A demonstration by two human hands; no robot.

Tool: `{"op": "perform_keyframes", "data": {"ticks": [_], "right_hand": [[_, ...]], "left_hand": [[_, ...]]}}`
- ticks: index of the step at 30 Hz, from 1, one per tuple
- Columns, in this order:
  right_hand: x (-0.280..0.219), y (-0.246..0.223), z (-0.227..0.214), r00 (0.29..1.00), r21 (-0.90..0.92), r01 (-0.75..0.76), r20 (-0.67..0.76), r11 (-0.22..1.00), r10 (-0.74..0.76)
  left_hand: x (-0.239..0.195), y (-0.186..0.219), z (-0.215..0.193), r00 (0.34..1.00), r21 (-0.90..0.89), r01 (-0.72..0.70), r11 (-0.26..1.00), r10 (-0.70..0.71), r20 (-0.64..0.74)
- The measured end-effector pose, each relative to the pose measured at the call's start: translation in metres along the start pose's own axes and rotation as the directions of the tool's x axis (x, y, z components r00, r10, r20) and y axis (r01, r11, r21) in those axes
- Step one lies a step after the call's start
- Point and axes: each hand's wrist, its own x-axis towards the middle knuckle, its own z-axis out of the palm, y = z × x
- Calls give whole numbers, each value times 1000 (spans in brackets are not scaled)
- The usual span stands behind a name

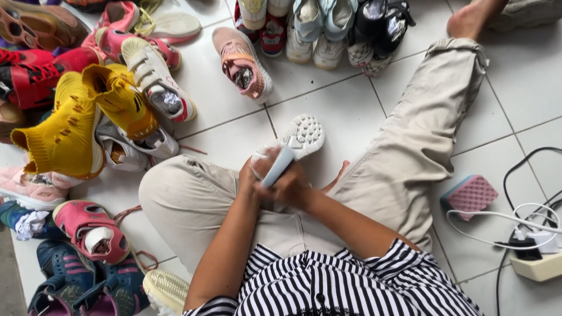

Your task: The person sits on a tiled floor surrounded by many shoes and uses a small brush to scrub the soles of a pair of pink sneakers and then a pair of white sneakers. The person handles the shoes one at a time, focusing on the bottom surfaces.

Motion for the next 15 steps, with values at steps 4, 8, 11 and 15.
{"op": "perform_keyframes", "data": {"ticks": [4, 8, 11, 15], "right_hand": [[-30, 52, 12, 999, -25, 3, -47, 1000, -4], [-116, 177, -12, 953, -362, -266, 40, 893, 300], [-75, 122, -15, 940, -277, -321, 22, 906, 340], [-6, -30, 1, 978, -50, -91, 184, 995, 99]], "left_hand": [[7, 0, -7, 1000, 43, -3, 999, 3, 9], [22, 1, -9, 998, 78, -11, 997, 6, 57], [31, 8, 2, 997, 77, -11, 997, 5, 82], [63, -18, -30, 998, 71, 15, 997, -20, 64]]}}
